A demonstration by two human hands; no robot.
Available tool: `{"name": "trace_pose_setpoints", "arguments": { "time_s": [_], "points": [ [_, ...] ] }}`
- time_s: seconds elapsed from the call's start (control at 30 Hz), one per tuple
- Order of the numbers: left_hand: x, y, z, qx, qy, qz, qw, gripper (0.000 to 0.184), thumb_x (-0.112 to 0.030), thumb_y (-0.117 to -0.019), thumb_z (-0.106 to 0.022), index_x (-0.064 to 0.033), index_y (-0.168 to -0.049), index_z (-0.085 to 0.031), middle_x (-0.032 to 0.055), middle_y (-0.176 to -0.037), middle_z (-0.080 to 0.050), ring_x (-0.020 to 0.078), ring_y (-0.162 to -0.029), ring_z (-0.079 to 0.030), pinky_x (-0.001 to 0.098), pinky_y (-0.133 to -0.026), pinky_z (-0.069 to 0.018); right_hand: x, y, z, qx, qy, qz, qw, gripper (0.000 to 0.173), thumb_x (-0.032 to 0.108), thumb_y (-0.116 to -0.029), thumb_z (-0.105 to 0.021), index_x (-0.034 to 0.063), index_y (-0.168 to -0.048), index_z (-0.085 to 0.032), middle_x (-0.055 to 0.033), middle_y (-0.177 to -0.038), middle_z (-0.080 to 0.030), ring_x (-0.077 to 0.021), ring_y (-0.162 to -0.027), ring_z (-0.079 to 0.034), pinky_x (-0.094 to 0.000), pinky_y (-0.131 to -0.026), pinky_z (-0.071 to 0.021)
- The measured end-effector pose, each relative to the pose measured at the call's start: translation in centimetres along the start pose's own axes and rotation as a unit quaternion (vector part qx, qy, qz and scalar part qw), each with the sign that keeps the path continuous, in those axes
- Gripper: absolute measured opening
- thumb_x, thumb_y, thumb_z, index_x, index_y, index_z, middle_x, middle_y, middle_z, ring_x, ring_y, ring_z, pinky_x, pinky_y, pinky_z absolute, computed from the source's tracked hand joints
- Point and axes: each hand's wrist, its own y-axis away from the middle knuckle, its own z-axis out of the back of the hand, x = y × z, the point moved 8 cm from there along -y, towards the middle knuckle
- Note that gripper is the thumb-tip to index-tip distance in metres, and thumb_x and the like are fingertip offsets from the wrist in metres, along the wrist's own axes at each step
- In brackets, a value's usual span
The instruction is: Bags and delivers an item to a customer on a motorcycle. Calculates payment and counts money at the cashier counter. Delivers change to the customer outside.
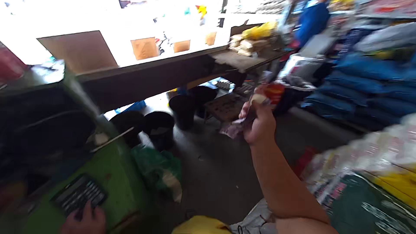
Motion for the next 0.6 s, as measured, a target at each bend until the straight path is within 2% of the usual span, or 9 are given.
{"name": "trace_pose_setpoints", "arguments": {
  "time_s": [0.07,0.1,0.17,0.23,0.3,0.4,0.53,0.6],
  "points": [
    [-1.1,0.0,1.6,-0.015,0.058,0.006,0.998,0.038,-0.022,-0.0975,-0.057,-0.0068,-0.129,-0.071,0.0364,-0.131,-0.059,0.0598,-0.123,-0.054,0.0745,-0.101,-0.0389,-8.0,5.3,-2.6,0.046,0.018,-0.175,0.983,0.036,0.019,-0.1094,-0.041,0.0152,-0.145,-0.048,0.0031,-0.088,-0.063,-0.0053,-0.067,-0.061,-0.0209,-0.062,-0.055],
    [-1.1,0.2,2.2,-0.01,0.065,0.02,0.998,0.036,-0.017,-0.0949,-0.059,-0.0062,-0.126,-0.073,0.0359,-0.129,-0.06,0.0594,-0.121,-0.055,0.0737,-0.101,-0.0398,-11.8,8.7,-3.7,0.052,0.021,-0.272,0.961,0.033,0.02,-0.1104,-0.039,0.014,-0.14,-0.052,0.0024,-0.084,-0.062,-0.0061,-0.064,-0.06,-0.0217,-0.059,-0.054],
    [-0.2,0.0,2.1,-0.009,0.064,0.045,0.997,0.032,-0.013,-0.0897,-0.062,-0.0074,-0.117,-0.077,0.0331,-0.126,-0.062,0.0558,-0.118,-0.058,0.0714,-0.098,-0.0423,-17.7,15.1,-5.5,0.032,0.015,-0.428,0.903,0.025,0.021,-0.1104,-0.037,0.0133,-0.122,-0.058,0.0036,-0.075,-0.058,-0.0062,-0.057,-0.056,-0.0224,-0.055,-0.0526],
    [1.1,0.6,1.4,-0.004,0.061,0.066,0.996,0.029,-0.014,-0.0884,-0.063,-0.0102,-0.112,-0.079,0.0306,-0.127,-0.062,0.0538,-0.119,-0.056,0.0716,-0.098,-0.0405,-20.9,20.4,-6.9,0.01,0.004,-0.514,0.857,0.025,0.022,-0.1096,-0.035,0.0141,-0.109,-0.059,0.0058,-0.069,-0.056,-0.0053,-0.053,-0.055,-0.0218,-0.051,-0.0522],
    [1.9,1.2,0.7,0.006,0.044,0.072,0.996,0.029,-0.016,-0.0882,-0.063,-0.016,-0.111,-0.08,0.0258,-0.128,-0.062,0.0498,-0.122,-0.054,0.0701,-0.098,-0.04,-22.2,24.2,-7.8,0.004,0.004,-0.554,0.833,0.024,0.022,-0.1094,-0.035,0.0143,-0.106,-0.057,0.0058,-0.068,-0.055,-0.0052,-0.052,-0.055,-0.0219,-0.051,-0.0524],
    [1.9,1.2,0.1,0.043,0.035,0.07,0.996,0.035,-0.021,-0.0905,-0.057,-0.02,-0.117,-0.079,0.0228,-0.134,-0.06,0.0474,-0.128,-0.05,0.0692,-0.101,-0.0365,-22.8,26.7,-8.6,0.025,0.01,-0.587,0.809,0.022,0.019,-0.1078,-0.038,0.0125,-0.107,-0.058,0.0042,-0.069,-0.055,-0.0057,-0.052,-0.055,-0.0215,-0.05,-0.0519],
    [1.4,0.9,-0.2,0.066,0.021,0.063,0.996,0.042,-0.021,-0.0906,-0.056,-0.0237,-0.127,-0.075,0.0205,-0.135,-0.059,0.0457,-0.128,-0.05,0.0671,-0.099,-0.0371,-22.9,25.6,-8.4,0.011,0.007,-0.564,0.826,0.021,0.019,-0.1081,-0.037,0.013,-0.106,-0.057,0.0046,-0.068,-0.055,-0.0051,-0.051,-0.055,-0.0207,-0.05,-0.0522],
    [1.0,0.6,-0.5,0.074,0.003,0.047,0.996,0.041,-0.021,-0.0902,-0.057,-0.0227,-0.127,-0.075,0.02,-0.132,-0.061,0.0449,-0.127,-0.051,0.066,-0.098,-0.038,-23.3,25.3,-8.3,0.009,0.007,-0.561,0.828,0.021,0.02,-0.1079,-0.037,0.0139,-0.104,-0.057,0.0051,-0.067,-0.055,-0.0051,-0.051,-0.055,-0.0208,-0.05,-0.052]
  ]
}}
